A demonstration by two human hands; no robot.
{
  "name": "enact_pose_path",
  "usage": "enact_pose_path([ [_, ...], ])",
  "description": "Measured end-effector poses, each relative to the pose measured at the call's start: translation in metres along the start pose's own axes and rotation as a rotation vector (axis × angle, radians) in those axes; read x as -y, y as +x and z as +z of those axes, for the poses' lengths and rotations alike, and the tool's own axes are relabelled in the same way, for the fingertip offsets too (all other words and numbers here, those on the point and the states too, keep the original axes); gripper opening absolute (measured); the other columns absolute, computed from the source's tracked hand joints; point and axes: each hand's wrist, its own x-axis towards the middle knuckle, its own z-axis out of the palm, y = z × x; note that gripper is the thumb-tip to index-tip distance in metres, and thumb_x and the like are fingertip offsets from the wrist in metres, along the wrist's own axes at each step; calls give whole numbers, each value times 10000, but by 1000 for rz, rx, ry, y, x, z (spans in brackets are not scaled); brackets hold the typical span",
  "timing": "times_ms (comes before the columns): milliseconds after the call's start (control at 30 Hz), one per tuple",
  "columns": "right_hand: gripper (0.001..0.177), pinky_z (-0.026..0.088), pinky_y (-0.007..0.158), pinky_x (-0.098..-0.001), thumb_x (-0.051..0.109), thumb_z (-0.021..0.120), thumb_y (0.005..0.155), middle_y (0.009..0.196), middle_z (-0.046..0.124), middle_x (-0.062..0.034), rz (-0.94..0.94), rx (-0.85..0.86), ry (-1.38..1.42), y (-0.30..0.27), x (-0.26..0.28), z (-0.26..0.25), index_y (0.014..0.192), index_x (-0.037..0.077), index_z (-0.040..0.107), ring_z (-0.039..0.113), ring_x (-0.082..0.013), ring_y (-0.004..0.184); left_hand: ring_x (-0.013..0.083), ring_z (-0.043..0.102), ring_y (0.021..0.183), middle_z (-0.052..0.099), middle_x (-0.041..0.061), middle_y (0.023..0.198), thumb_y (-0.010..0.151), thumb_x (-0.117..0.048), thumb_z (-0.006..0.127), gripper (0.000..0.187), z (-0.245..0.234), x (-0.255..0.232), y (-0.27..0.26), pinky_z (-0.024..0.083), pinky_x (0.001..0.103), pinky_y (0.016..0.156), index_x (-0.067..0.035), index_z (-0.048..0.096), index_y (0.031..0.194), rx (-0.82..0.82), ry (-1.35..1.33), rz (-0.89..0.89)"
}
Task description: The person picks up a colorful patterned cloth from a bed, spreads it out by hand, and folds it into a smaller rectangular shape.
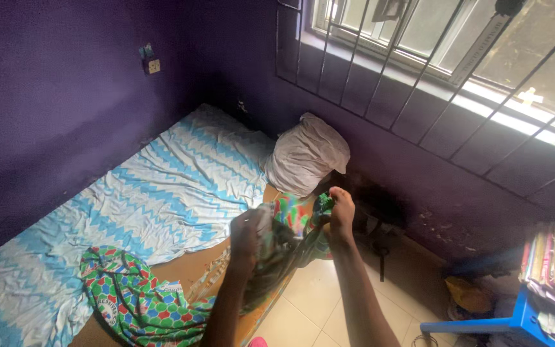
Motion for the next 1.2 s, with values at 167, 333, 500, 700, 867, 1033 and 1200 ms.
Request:
enact_pose_path([
  [167,244,543,691,-298,103,643,947,922,665,-24,-38,122,281,-31,2,26,1185,56,620,643,-148,802,146,675,808,726,49,941,912,-206,674,346,46,-29,-23,560,293,733,-18,700,1202,74,-219,-103],
  [333,191,429,614,-256,125,710,980,850,638,-14,-237,351,24,-73,20,63,1139,28,668,542,-95,719,104,680,981,723,11,1138,857,-66,741,475,69,-49,-24,533,249,889,-57,654,1323,180,-341,43],
  [500,170,501,763,-231,107,705,972,969,713,-33,-287,508,68,-103,35,70,1095,-11,709,642,-87,861,166,639,947,679,78,1140,915,-12,742,416,58,-29,-18,530,292,802,-4,645,1319,348,-527,128],
  [700,287,542,832,-273,83,698,936,1027,754,-93,-223,555,104,-96,22,56,1173,-77,730,695,-147,912,142,723,897,742,77,1086,919,-19,649,322,53,-33,-28,585,278,769,0,673,1239,176,-366,134],
  [867,366,595,906,-327,20,690,840,1074,777,-121,-142,637,199,-100,23,56,1196,-59,723,747,-182,970,166,682,647,775,102,905,1017,-110,622,252,58,-39,-35,531,271,591,53,744,1166,38,-182,246],
  [1033,325,561,888,-277,-3,726,863,1050,780,-97,-337,483,-86,-105,33,61,1186,-46,725,723,-144,949,108,724,781,805,94,939,997,-136,629,302,54,-33,-39,579,255,702,70,745,1185,-64,163,444],
  [1200,168,550,809,-263,-2,718,911,954,769,-86,-471,401,-155,-96,31,67,1064,-56,762,698,-131,862,106,712,867,792,92,995,1003,-144,618,309,56,-17,-31,573,257,788,64,737,1199,28,49,439],
])
